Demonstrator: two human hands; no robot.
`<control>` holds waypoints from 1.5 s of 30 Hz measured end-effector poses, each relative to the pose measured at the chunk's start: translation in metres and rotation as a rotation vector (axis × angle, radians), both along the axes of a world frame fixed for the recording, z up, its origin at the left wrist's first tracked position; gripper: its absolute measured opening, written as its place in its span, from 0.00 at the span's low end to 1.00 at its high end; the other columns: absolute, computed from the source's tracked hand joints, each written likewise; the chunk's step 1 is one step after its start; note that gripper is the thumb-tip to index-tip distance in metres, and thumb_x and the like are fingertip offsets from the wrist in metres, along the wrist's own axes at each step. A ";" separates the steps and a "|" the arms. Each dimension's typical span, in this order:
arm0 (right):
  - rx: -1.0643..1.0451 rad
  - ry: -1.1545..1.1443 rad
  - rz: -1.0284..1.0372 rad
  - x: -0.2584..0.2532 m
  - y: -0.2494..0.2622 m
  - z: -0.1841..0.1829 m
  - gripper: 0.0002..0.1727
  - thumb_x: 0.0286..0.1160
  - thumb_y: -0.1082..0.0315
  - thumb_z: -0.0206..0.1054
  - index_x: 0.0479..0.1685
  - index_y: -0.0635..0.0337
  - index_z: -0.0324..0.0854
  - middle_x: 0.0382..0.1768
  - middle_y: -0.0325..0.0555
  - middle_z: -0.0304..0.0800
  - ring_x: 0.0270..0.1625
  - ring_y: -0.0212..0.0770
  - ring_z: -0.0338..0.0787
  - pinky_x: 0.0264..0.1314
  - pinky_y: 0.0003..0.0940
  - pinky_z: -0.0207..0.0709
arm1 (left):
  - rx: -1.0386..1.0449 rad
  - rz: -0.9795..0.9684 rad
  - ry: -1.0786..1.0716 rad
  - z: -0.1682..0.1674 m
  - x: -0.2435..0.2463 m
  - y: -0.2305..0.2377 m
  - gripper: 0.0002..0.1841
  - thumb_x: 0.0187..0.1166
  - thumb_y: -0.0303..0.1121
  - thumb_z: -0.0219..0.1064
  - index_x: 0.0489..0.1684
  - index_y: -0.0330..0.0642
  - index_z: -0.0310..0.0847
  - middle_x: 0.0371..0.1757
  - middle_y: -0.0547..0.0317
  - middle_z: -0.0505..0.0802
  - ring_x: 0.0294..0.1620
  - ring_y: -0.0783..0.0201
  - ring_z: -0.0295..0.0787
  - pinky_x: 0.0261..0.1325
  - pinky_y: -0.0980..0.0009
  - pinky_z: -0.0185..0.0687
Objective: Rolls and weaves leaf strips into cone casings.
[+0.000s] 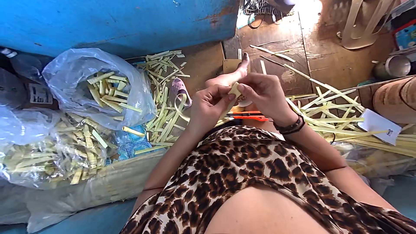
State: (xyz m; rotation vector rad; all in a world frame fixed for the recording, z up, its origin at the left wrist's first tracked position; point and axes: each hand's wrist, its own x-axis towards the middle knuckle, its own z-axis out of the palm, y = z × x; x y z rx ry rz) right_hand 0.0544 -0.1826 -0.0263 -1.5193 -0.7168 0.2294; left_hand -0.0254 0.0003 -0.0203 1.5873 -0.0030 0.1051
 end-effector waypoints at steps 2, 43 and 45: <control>-0.045 0.033 0.005 0.003 -0.001 0.000 0.06 0.81 0.72 0.68 0.41 0.66 0.86 0.34 0.39 0.91 0.36 0.24 0.89 0.43 0.22 0.86 | 0.023 -0.021 0.006 -0.003 0.001 0.000 0.08 0.79 0.22 0.70 0.52 0.31 0.87 0.39 0.59 0.96 0.39 0.69 0.95 0.47 0.71 0.95; 0.091 -0.880 -0.162 -0.013 -0.002 -0.023 0.06 0.74 0.80 0.69 0.46 0.67 0.88 0.60 0.59 0.90 0.70 0.50 0.87 0.74 0.41 0.81 | -0.630 -0.260 0.299 0.006 -0.017 0.001 0.10 0.91 0.37 0.59 0.47 0.54 0.88 0.38 0.70 0.93 0.35 0.78 0.90 0.44 0.81 0.88; 0.105 -0.773 -0.163 -0.016 0.000 -0.023 0.04 0.72 0.78 0.71 0.40 0.66 0.89 0.60 0.60 0.89 0.68 0.48 0.87 0.71 0.39 0.81 | -0.621 -0.267 0.313 0.004 -0.009 -0.003 0.11 0.91 0.39 0.57 0.43 0.56 0.87 0.36 0.74 0.92 0.35 0.81 0.89 0.44 0.83 0.86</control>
